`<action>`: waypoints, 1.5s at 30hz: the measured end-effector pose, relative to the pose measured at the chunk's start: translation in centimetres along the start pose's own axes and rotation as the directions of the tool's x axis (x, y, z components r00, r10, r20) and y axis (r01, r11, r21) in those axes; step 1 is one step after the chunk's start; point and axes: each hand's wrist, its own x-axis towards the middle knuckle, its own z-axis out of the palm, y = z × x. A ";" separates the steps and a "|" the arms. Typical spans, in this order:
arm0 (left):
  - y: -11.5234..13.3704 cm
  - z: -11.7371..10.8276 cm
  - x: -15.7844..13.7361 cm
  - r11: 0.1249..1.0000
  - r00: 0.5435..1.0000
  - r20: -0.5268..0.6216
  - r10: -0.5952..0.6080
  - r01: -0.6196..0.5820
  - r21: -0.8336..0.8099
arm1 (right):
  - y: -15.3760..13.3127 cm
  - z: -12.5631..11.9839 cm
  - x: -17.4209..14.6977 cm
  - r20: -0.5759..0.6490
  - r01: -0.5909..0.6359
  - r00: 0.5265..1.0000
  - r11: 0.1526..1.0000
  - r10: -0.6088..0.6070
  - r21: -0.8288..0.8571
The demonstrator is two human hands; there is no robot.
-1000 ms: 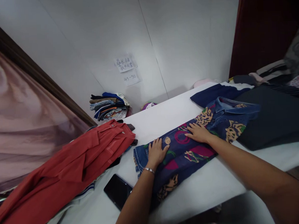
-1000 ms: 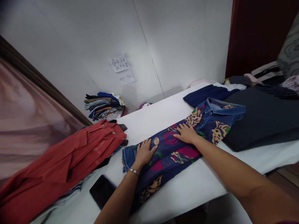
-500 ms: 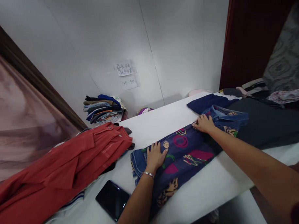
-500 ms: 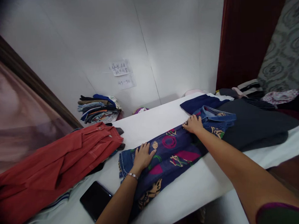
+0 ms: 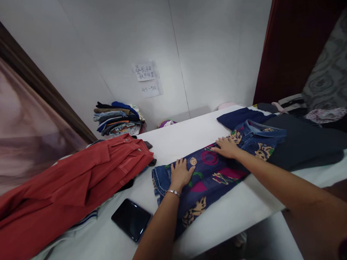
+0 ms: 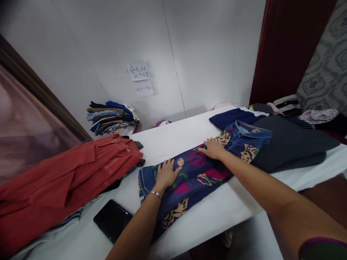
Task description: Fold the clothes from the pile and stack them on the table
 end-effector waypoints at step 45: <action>-3.3 -0.9 -3.3 0.978 0.973 -0.097 -0.208 0.206 -0.036 | -2.1 -1.4 -6.7 -0.173 0.174 0.975 0.967 -0.143 0.185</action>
